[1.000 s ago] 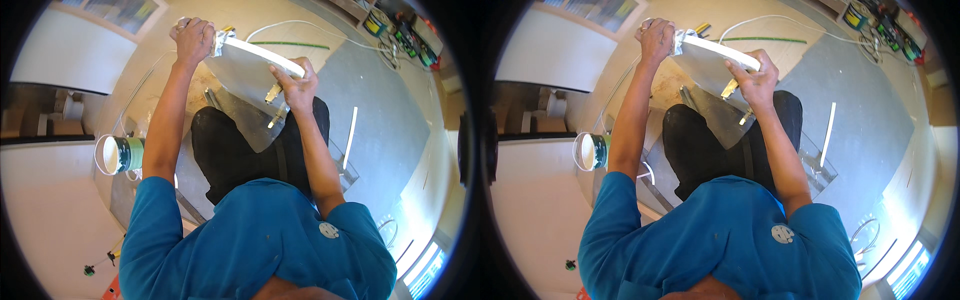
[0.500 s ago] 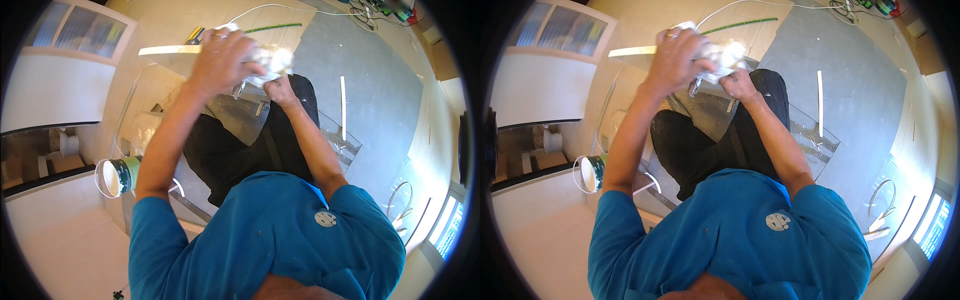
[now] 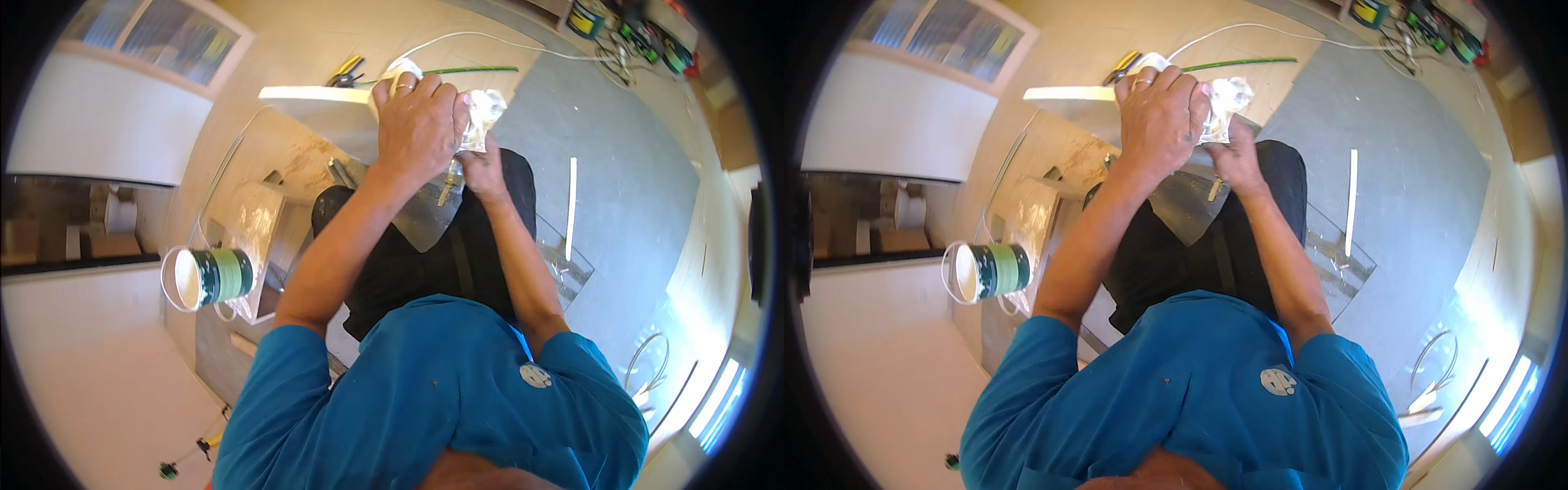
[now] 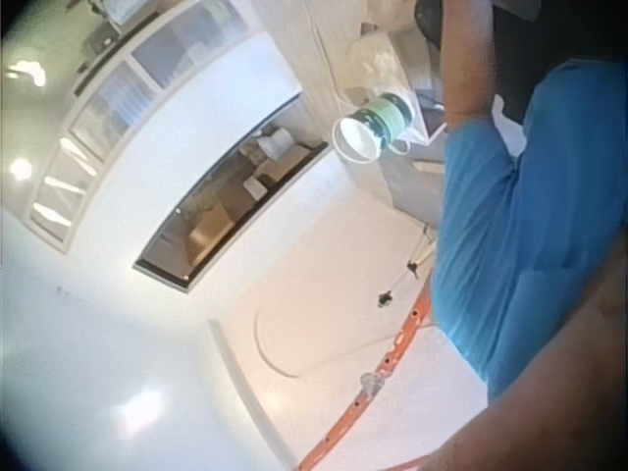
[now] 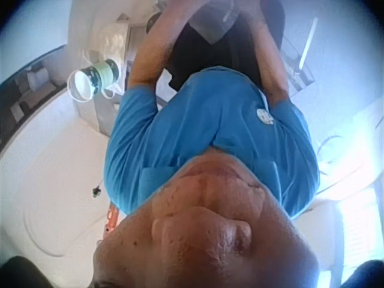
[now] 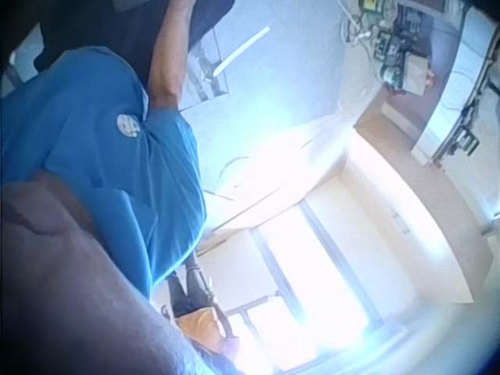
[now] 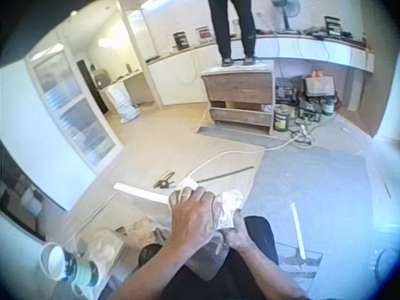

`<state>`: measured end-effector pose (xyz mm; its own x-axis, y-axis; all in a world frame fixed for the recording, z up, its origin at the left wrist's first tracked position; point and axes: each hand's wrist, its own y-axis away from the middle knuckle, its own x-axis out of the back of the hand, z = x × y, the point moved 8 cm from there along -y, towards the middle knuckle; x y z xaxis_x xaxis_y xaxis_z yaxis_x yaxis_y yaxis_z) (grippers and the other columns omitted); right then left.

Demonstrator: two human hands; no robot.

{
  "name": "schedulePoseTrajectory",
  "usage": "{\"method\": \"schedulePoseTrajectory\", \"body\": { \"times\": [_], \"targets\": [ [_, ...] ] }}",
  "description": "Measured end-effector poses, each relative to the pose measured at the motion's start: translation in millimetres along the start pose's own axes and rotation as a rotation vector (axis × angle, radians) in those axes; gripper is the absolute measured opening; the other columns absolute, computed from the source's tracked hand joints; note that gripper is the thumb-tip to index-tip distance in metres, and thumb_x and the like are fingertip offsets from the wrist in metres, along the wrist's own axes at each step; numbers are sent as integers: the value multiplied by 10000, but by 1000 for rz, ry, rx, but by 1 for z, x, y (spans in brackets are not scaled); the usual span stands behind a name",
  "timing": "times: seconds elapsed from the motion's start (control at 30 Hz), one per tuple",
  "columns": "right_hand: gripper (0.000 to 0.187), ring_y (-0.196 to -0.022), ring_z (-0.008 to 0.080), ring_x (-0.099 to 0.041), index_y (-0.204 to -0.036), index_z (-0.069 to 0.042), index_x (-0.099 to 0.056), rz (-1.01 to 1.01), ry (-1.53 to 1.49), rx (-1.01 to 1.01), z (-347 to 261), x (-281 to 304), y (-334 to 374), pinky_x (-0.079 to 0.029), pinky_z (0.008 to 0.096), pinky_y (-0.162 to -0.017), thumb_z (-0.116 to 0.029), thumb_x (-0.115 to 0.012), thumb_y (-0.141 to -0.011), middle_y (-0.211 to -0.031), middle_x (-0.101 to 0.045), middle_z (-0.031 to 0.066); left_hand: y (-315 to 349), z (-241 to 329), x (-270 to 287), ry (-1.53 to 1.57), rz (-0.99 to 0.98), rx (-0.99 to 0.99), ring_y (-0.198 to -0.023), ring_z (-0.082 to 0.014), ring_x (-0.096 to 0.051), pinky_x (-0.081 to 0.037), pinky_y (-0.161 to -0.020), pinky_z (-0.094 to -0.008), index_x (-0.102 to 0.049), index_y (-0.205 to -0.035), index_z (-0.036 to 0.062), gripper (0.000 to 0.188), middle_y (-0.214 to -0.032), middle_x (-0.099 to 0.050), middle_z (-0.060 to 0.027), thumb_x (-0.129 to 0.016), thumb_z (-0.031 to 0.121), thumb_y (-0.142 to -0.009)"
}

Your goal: The person kneels on the floor and attaches a metal hinge to a white cabinet door using a screwdriver. They then apply a white trim strip to the door edge and wipe the surface with a cloth.

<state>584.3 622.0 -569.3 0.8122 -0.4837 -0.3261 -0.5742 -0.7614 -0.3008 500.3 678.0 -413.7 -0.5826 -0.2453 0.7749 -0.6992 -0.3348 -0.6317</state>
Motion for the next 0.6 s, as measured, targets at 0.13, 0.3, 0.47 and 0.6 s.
{"method": "schedulePoseTrajectory", "body": {
  "times": [0.13, 0.3, 0.47, 0.6],
  "targets": [
    [217, -811, 126, -470, -1084, -16, -682, -16, 217, 100, -16, 0, -16, -415, 295, -733, -157, -760, -939, -884, -548, 1, 36, -176, -1, 234, 81, 199, -1019, -306, -650, -376, -970, -589, -748, -959, 146, 170, -974, -710, -64, -609, 242, -982],
    [266, -844, 123, -493, -1154, -11, -668, -58, 166, 28, 2, -10, -18, -436, 299, -762, -178, -748, -963, -929, -577, 7, 41, -332, 34, -273, -302, 570, -1137, -353, -670, -485, -983, -584, -758, -1107, 140, 362, -1177, -738, -116, -456, 341, -1098],
    [351, -1124, 175, -582, -1323, 27, -623, -62, 58, 53, -2, -2, -13, -457, 336, -1024, -41, -658, -981, -1182, -650, 71, 53, -346, 58, 1765, 568, 789, -1278, -370, -631, -533, -1042, -582, -646, -1351, 70, 481, -1377, -680, -155, -439, 424, -1100],
    [393, -1156, 168, -583, -1365, 6, -605, -78, 98, 28, 4, 4, -8, -458, 338, -1022, -181, -701, -1033, -1218, -655, 56, 85, -326, 62, 2093, 695, 678, -1348, -400, -589, -466, -1161, -574, -561, -1469, 43, 569, -1468, -618, -196, -432, 452, -1096]
  ]
}}
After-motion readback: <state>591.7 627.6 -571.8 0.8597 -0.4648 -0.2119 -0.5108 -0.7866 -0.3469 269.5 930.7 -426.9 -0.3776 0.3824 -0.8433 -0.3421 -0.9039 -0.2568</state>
